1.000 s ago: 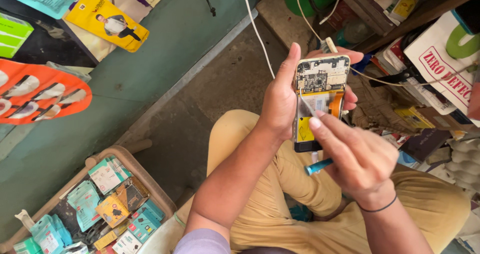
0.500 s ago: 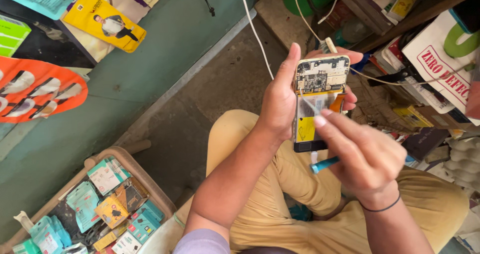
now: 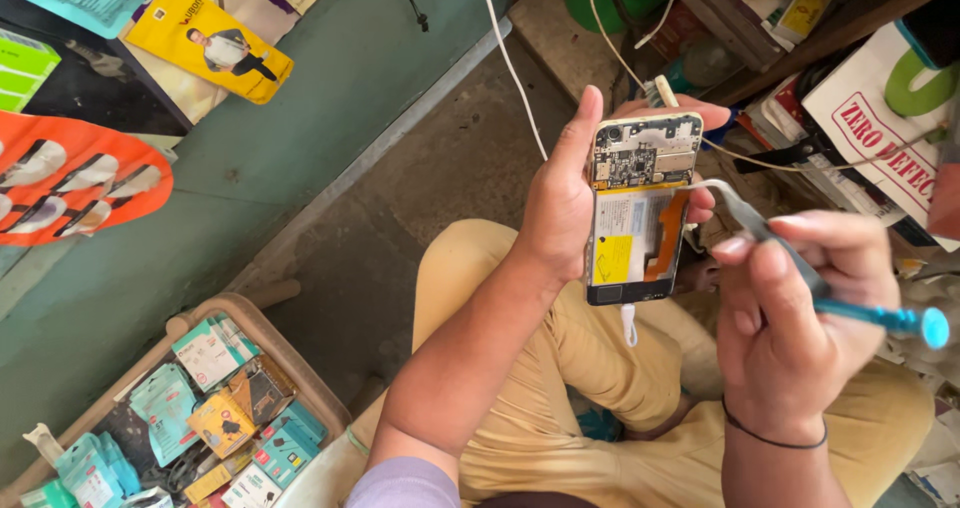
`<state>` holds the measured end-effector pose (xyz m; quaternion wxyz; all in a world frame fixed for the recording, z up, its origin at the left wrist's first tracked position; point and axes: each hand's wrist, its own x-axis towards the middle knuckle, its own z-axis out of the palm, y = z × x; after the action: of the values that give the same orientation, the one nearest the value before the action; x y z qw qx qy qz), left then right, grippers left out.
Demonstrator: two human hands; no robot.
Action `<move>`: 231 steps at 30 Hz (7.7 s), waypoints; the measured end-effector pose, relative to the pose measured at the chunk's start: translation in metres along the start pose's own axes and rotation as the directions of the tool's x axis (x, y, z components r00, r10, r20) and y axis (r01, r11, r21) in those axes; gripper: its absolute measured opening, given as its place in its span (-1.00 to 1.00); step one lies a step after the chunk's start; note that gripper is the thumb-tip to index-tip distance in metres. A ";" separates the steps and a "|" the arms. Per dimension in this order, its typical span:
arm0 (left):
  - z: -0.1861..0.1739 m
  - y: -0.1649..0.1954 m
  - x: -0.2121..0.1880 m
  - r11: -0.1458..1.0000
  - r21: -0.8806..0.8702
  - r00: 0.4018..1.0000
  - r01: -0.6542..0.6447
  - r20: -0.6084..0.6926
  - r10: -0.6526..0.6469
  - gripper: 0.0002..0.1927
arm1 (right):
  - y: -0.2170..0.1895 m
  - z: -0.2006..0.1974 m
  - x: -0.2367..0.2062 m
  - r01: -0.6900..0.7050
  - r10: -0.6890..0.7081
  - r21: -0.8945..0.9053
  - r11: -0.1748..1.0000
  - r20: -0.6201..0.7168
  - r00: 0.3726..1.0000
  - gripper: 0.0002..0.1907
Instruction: The person repairs a disassembled smartphone held in their left hand while it is connected to a charging cable. They use a blue screwdriver to unscrew components on the exposed board, brush the internals, pry at the battery and board with a metal tool, and reach into a parts tray to retrieve items.
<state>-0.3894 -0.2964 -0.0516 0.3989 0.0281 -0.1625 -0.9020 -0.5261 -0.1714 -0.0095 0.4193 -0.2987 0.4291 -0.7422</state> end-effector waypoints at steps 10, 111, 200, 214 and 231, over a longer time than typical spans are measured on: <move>0.001 0.000 0.000 1.000 0.022 1.000 -0.015 0.021 0.014 -0.24 | 0.001 0.015 0.001 0.133 -0.171 -0.454 0.881 -0.043 0.984 -0.80; -0.001 0.003 -0.005 0.991 0.122 0.998 -0.050 0.041 0.046 -0.24 | 0.002 -0.012 0.015 0.296 -0.349 -0.648 0.702 0.049 0.936 -0.84; 0.002 0.000 -0.002 0.987 0.137 0.996 -0.085 -0.011 0.087 -0.24 | 0.041 0.017 -0.015 0.587 -0.550 -0.801 0.116 0.441 0.710 -0.82; 0.002 0.000 -0.002 0.989 0.120 0.996 -0.089 -0.013 0.091 -0.25 | 0.039 0.016 -0.017 0.582 -0.535 -0.809 0.078 0.458 0.710 -0.83; 0.003 0.000 -0.003 0.986 0.142 0.996 -0.085 -0.009 0.087 -0.25 | 0.040 0.016 -0.016 0.583 -0.544 -0.806 0.102 0.446 0.711 -0.82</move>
<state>-0.3877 -0.2933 -0.0486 0.4357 0.0559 -0.2240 -0.8700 -0.4907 -0.1746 -0.0395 -0.1280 -0.6293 0.6074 -0.4676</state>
